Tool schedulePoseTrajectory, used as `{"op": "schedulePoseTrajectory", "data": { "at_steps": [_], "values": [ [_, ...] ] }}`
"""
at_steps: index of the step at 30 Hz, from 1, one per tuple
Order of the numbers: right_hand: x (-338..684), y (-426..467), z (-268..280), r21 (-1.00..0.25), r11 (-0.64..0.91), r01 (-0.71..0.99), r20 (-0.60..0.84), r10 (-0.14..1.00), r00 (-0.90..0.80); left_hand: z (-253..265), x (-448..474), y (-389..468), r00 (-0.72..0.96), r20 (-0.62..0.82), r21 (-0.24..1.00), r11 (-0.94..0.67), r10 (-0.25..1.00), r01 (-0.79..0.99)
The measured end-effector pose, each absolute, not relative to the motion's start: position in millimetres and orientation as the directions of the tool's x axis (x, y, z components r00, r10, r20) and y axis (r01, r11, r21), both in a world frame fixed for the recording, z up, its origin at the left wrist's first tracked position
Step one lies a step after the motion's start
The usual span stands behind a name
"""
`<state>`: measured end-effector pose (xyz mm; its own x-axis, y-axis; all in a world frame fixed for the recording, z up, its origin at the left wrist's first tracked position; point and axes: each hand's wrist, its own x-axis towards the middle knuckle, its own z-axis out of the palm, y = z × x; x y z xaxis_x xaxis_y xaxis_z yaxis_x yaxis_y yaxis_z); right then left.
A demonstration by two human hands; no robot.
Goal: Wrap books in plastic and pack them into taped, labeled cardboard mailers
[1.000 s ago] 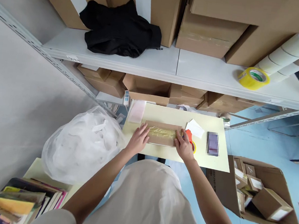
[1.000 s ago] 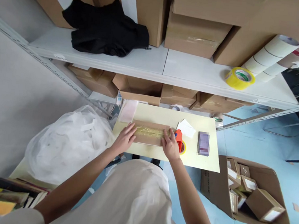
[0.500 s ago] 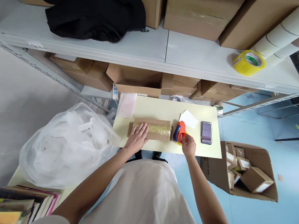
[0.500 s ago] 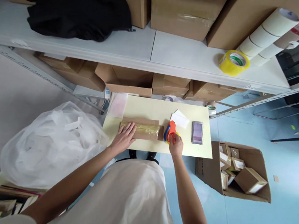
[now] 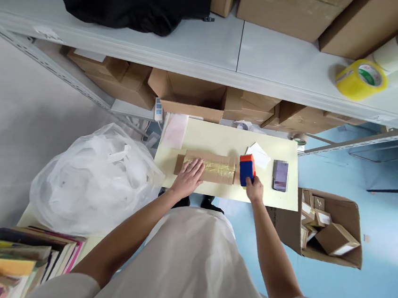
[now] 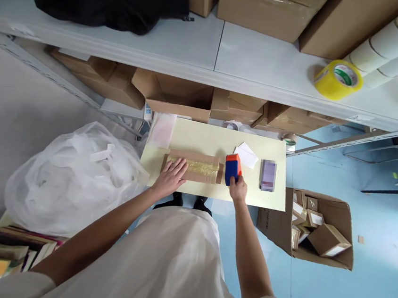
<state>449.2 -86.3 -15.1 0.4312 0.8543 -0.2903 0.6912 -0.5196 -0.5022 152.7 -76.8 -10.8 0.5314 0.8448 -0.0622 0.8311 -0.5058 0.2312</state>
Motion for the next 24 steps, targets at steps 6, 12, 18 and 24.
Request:
{"op": "schedulePoseTrajectory", "data": {
  "at_steps": [6,12,18,24],
  "values": [
    [453,-71,58,-0.915,-0.160,0.370,-0.050,0.956,0.290,-11,162,-86,0.596,-0.018,0.286,-0.567,0.803,0.773],
    [417,-38,70,-0.922,-0.244,0.299,-0.288,0.951,-0.113,-1,165,-87,0.566,-0.017,0.499,-0.484,0.824,0.719],
    [425,-37,53,-0.907,-0.256,0.334,-0.324,0.932,-0.165,12,169,-66,0.266,-0.214,0.939,0.122,0.940,0.323],
    [430,-36,50,-0.912,-0.248,0.327,-0.316,0.932,-0.176,28,186,-42,0.324,-0.533,0.741,0.616,0.782,-0.268]
  ]
}}
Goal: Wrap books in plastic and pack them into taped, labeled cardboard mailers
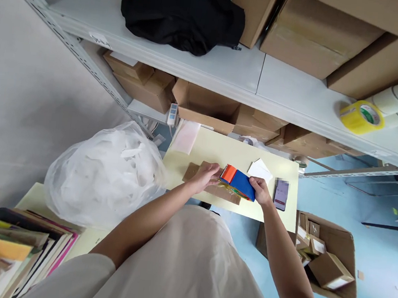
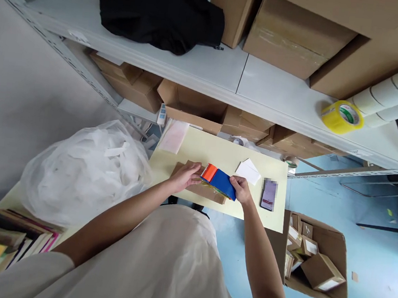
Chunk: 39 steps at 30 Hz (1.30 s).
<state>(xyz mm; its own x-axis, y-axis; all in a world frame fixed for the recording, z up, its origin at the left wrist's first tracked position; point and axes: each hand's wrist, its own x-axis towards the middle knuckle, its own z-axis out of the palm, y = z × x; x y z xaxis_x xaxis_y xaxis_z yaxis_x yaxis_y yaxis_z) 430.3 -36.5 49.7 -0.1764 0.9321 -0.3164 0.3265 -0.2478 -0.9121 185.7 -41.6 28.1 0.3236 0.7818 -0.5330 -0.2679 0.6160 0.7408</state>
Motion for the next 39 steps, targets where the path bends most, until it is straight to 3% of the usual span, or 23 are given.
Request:
{"op": "schedulePoseTrajectory", "data": {
  "at_steps": [2,5,12,21,25,39],
  "values": [
    [430,-36,49,-0.915,-0.241,0.324,-0.310,0.934,-0.180,32,189,-37,0.354,-0.553,0.707,0.650,0.754,-0.280],
    [430,-36,50,-0.921,-0.231,0.313,-0.300,0.934,-0.195,34,190,-33,0.316,-0.553,0.760,0.622,0.771,-0.188],
    [423,-33,64,-0.879,-0.146,0.454,-0.274,0.934,-0.231,32,181,-29,0.206,-0.413,0.910,0.407,0.887,0.074],
    [428,-38,91,-0.702,0.004,0.713,-0.242,0.939,-0.244,20,111,-36,-0.066,-0.481,0.875,0.484,0.874,0.030],
    [423,-44,87,-0.644,0.042,0.764,-0.227,0.943,-0.244,5,90,-45,-0.094,-0.497,0.864,0.502,0.862,0.037],
    [410,-44,80,-0.606,0.040,0.795,-0.221,0.951,-0.216,-68,124,-53,-0.170,-0.410,0.817,0.444,0.896,0.367]
  ]
}}
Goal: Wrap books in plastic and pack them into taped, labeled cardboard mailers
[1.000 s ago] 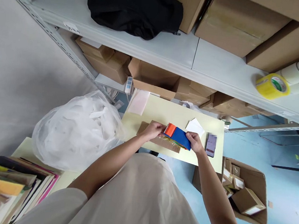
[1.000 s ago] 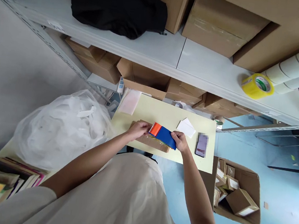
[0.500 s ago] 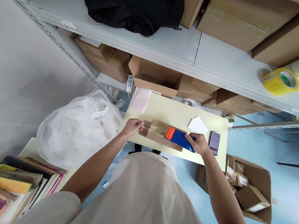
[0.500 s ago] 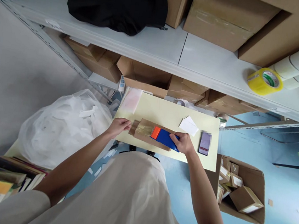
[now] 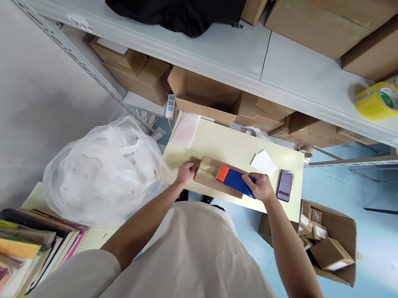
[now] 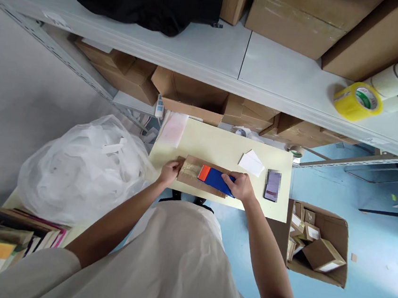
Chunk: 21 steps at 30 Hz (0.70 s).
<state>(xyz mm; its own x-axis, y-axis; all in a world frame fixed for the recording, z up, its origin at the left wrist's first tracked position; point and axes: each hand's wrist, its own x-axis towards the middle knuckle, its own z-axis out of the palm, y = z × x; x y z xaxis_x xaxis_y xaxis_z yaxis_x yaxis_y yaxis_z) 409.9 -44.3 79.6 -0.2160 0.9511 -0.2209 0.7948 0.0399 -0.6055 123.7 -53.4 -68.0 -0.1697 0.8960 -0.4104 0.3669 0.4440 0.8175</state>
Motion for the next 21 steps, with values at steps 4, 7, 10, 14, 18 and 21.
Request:
{"op": "schedulePoseTrajectory", "data": {
  "at_steps": [4,7,10,14,18,21],
  "values": [
    [410,-45,79,-0.605,0.032,0.795,-0.220,0.954,-0.206,-81,129,-61,-0.142,-0.425,0.812,0.446,0.894,0.378],
    [409,-45,79,-0.614,0.032,0.788,-0.219,0.953,-0.209,-76,129,-64,-0.108,-0.424,0.814,0.430,0.899,0.390],
    [410,-44,79,-0.619,0.034,0.784,-0.228,0.948,-0.220,-55,130,-62,-0.047,-0.340,0.801,0.315,0.939,0.510],
    [412,-42,79,-0.612,0.031,0.790,-0.248,0.941,-0.229,-23,141,-61,0.401,-0.078,0.613,-0.274,0.913,0.741],
    [409,-39,81,-0.608,0.048,0.793,-0.274,0.924,-0.266,-12,151,-62,0.471,-0.073,0.407,-0.405,0.879,0.818],
    [410,-36,86,-0.588,0.045,0.808,-0.296,0.917,-0.267,-12,154,-62,0.464,-0.118,0.339,-0.404,0.878,0.850]
  ]
}}
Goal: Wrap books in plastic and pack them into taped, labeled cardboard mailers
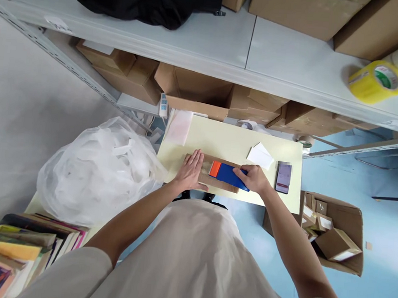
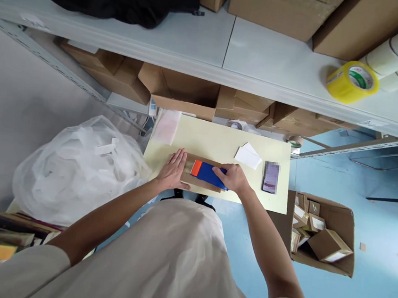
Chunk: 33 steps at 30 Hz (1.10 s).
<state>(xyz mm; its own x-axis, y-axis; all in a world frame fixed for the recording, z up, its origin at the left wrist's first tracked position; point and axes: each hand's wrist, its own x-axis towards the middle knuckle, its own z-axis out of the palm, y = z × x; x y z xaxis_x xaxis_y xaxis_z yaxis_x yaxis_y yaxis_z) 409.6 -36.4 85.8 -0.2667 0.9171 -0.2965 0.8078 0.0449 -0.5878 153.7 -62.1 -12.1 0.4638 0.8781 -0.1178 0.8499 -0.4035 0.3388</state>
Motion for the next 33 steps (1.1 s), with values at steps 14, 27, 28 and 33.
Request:
{"op": "schedulePoseTrajectory", "data": {
  "at_steps": [14,27,28,33],
  "values": [
    [553,-58,36,-0.582,-0.072,0.810,-0.373,0.909,-0.188,-1,158,-60,0.408,-0.225,0.173,-0.376,0.885,0.910],
    [513,-38,-5,-0.790,-0.043,0.612,-0.283,0.911,-0.300,-3,251,-53,0.655,-0.217,0.249,-0.608,0.724,0.754],
    [515,-39,-6,-0.794,-0.051,0.606,-0.290,0.907,-0.305,-3,255,-53,0.665,-0.209,0.254,-0.617,0.717,0.745],
    [537,-45,-6,-0.795,-0.074,0.602,-0.339,0.878,-0.339,-6,253,-54,0.644,-0.226,0.245,-0.597,0.731,0.764]
  ]
}}
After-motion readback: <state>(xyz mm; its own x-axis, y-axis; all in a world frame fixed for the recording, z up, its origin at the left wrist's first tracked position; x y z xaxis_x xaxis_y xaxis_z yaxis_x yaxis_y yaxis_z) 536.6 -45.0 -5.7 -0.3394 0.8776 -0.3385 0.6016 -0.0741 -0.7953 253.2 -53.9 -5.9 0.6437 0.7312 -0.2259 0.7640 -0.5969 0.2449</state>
